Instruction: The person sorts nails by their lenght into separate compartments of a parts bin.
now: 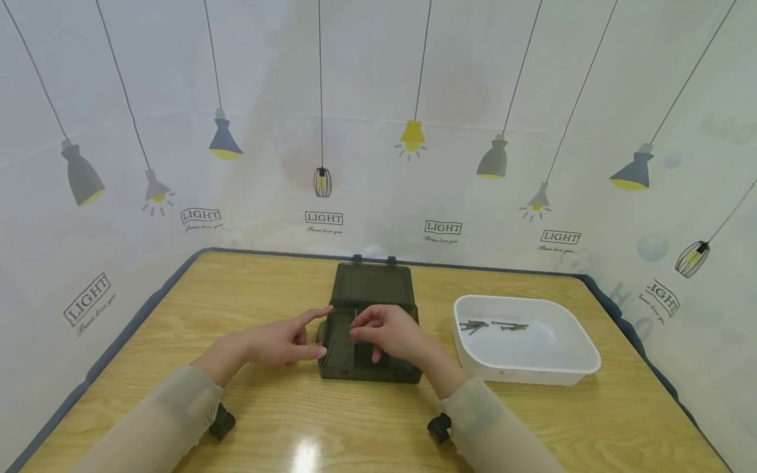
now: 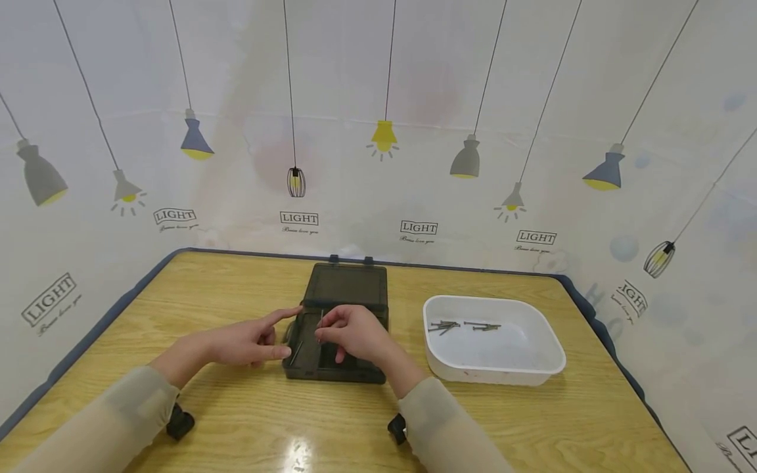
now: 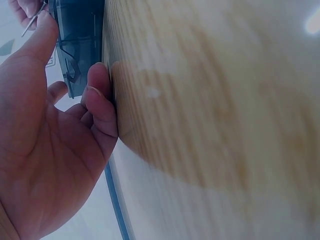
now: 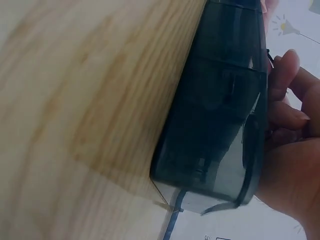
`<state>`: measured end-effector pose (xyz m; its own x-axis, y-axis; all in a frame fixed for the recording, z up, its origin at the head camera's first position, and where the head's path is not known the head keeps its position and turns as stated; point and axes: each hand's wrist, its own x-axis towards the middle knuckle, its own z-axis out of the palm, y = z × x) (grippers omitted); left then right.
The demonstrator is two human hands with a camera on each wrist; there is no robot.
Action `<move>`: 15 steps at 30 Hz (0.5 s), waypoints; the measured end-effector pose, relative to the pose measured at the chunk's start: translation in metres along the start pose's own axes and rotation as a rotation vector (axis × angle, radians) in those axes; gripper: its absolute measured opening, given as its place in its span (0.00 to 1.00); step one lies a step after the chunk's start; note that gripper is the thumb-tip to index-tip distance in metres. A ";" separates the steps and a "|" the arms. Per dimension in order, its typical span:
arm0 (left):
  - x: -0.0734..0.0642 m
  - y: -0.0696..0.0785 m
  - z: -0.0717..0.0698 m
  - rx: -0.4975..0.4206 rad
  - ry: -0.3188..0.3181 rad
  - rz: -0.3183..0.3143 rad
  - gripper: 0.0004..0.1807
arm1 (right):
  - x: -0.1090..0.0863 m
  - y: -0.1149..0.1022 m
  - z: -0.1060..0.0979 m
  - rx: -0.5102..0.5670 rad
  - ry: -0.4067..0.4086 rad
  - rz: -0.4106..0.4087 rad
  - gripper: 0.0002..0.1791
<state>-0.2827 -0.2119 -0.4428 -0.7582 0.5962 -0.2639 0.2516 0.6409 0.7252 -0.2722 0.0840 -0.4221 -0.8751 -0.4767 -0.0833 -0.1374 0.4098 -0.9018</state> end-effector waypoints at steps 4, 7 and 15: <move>0.000 0.001 0.000 0.002 -0.001 0.004 0.51 | 0.002 0.001 0.001 -0.003 0.002 0.013 0.10; -0.001 0.002 0.000 -0.006 0.000 0.004 0.51 | 0.002 0.002 0.001 0.005 0.005 0.017 0.11; -0.002 0.003 0.000 -0.007 -0.003 0.001 0.51 | 0.000 0.002 0.000 0.001 -0.001 0.011 0.11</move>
<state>-0.2803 -0.2114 -0.4401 -0.7563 0.5982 -0.2648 0.2481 0.6368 0.7300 -0.2722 0.0848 -0.4242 -0.8760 -0.4731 -0.0940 -0.1271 0.4144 -0.9012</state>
